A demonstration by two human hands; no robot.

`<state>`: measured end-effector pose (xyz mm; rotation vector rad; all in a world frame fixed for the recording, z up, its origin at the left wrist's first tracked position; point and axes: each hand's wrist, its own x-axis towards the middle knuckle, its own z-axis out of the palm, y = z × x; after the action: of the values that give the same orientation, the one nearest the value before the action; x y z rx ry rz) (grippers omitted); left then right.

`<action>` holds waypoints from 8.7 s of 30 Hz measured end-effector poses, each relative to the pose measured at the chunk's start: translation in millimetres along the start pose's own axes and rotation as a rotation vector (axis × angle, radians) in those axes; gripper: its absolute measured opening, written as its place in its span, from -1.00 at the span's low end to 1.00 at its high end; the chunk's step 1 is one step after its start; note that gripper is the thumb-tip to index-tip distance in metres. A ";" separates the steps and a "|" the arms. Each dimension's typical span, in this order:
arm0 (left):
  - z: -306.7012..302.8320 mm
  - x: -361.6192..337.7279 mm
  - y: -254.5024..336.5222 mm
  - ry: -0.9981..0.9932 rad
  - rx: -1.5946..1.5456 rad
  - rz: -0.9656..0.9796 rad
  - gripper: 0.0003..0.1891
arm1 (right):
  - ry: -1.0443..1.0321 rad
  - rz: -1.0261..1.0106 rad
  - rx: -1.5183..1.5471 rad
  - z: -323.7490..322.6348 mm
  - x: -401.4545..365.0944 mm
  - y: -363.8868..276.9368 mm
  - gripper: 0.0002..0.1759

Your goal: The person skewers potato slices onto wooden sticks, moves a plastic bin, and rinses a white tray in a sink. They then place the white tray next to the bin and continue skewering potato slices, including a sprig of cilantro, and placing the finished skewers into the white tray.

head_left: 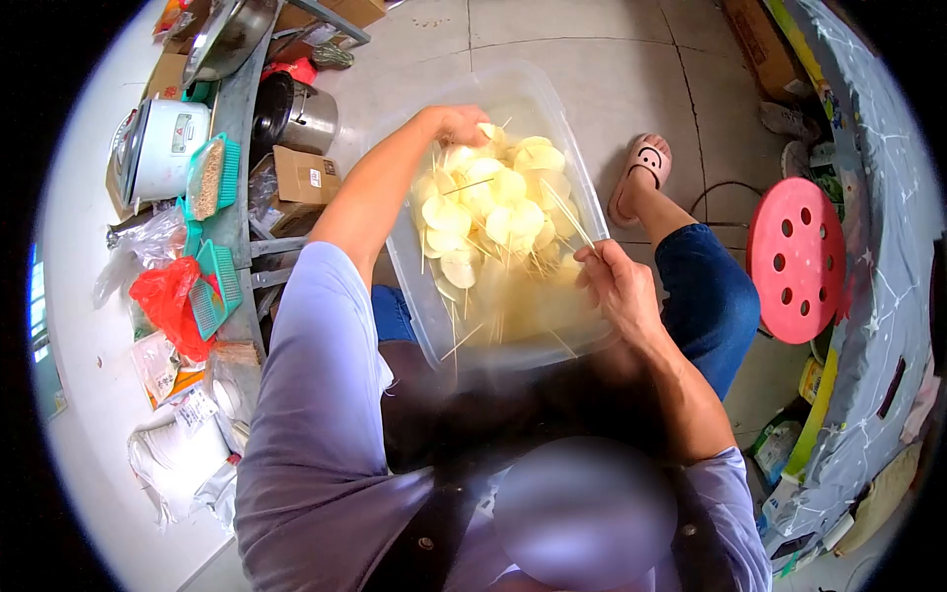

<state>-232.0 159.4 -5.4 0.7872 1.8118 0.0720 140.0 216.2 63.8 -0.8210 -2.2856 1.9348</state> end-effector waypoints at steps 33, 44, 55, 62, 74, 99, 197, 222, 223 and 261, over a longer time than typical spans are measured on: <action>31.1 -197.7 -12.2 1.139 -0.426 0.333 -0.74 | 0.054 -0.063 0.101 3.4 -16.8 12.4 -0.81; 143.9 -144.7 -25.9 0.511 -0.753 0.162 -0.53 | 0.019 -0.033 0.000 1.4 -37.0 -2.6 -0.76; 184.1 -138.2 -38.3 1.066 -0.182 0.283 -0.78 | -0.124 0.058 -0.013 28.9 -46.0 -13.2 -0.71; 177.0 -152.5 -39.2 0.742 -0.923 0.390 -0.74 | -0.093 0.068 -0.039 26.6 -50.5 -13.4 -0.72; 187.1 -126.2 -55.0 0.909 -1.016 0.501 -0.54 | -0.103 0.061 -0.064 36.5 -55.6 -11.7 -0.73; 200.7 -165.0 -32.9 1.003 -0.285 0.217 -0.62 | 0.147 -0.039 -0.188 36.2 -49.5 2.1 -0.79; 215.1 -144.2 -33.1 0.164 -1.588 0.428 -0.82 | 0.217 -0.217 -0.183 84.3 -26.9 -2.6 -0.83; 234.0 -129.4 -28.4 1.093 -0.010 0.165 -0.54 | 0.177 -0.016 -0.011 68.6 -30.8 0.1 -0.79; 232.4 -129.7 -26.9 1.051 -0.066 0.176 -0.57 | 0.190 -0.016 -0.030 66.9 -30.8 0.1 -0.80; 205.5 -158.8 -25.3 0.580 -1.373 0.510 -0.76 | 0.301 -0.314 -0.750 74.7 -41.9 -7.4 -0.91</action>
<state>-39.1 -12.0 33.9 0.1595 1.4980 1.7996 146.7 130.5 66.7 -0.6579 -2.7185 0.7482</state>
